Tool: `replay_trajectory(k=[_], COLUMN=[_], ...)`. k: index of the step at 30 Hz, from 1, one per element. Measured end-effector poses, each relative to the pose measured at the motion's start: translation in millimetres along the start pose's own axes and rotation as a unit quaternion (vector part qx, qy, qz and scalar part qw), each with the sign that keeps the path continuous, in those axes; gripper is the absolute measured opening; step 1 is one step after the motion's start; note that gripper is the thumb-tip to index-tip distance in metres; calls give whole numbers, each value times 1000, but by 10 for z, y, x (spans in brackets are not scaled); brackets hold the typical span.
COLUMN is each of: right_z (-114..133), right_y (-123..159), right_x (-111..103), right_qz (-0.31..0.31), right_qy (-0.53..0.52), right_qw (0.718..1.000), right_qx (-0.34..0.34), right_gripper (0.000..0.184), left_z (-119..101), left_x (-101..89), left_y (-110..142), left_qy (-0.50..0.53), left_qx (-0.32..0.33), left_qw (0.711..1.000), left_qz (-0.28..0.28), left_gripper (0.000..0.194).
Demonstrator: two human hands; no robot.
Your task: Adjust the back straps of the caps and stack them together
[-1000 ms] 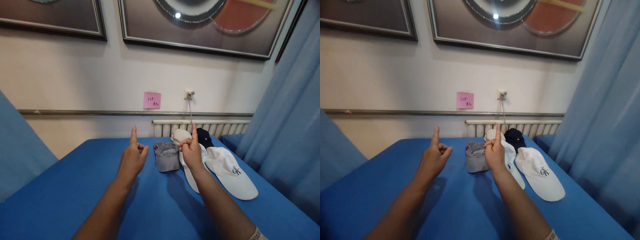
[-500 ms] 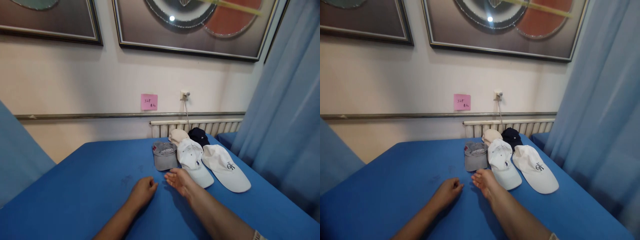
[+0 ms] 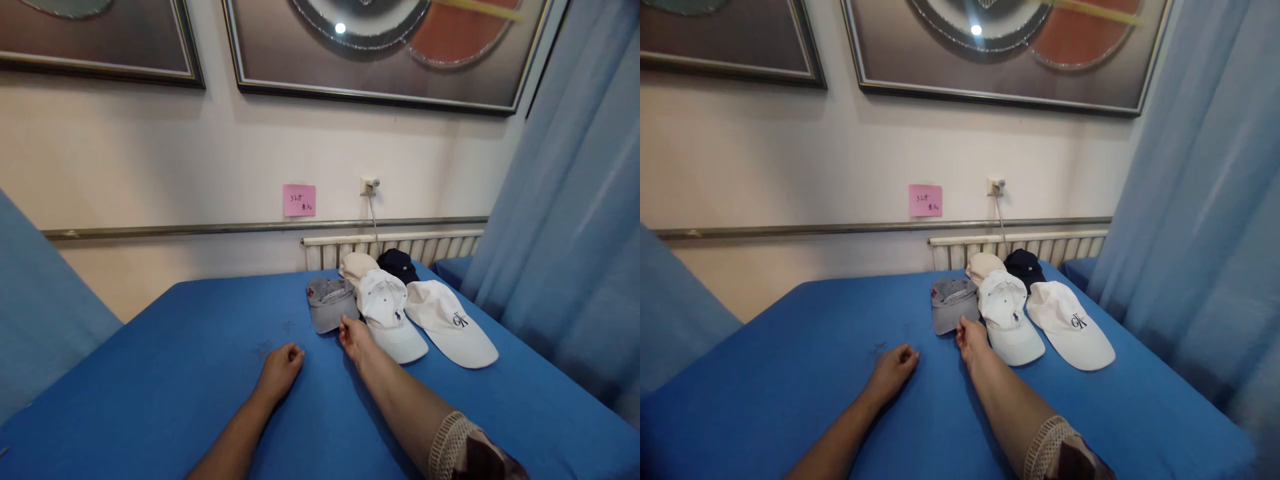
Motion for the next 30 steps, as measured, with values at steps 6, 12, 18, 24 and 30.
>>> replay_trajectory(k=[6, 12, 18, 24, 30], right_z=[40, 185, 104, 166, 259], right_y=[417, 740, 749, 907, 1042], right_x=[-24, -370, -643, -630, -600], right_qz=[59, 146, 151, 204, 252], right_qy=[89, 493, 672, 662, 639], right_qw=[987, 697, 521, 528, 572], right_qx=[-124, -499, -504, -492, -449], right_gripper=[20, 21, 26, 26, 27], left_z=[125, 64, -2, 58, 91], left_x=[-152, -241, -169, -127, -143], left_y=[-85, -52, -7, -55, -143], left_qy=[190, 501, 489, 328, 208], left_qx=[-59, -123, -96, -2, 37], left_qw=[979, 857, 866, 942, 970], left_qz=[-51, -1, 47, -77, -118], left_gripper=[44, 44, 64, 65, 55])
Point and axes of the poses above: each hand's wrist, its own y-axis away from the middle knuckle, its own x-axis out of the palm, z = x × y, the point moved 3 cm from there along -y, towards the middle knuckle, and after that the axes turned 2 degrees about z, right-handed, at the moved point
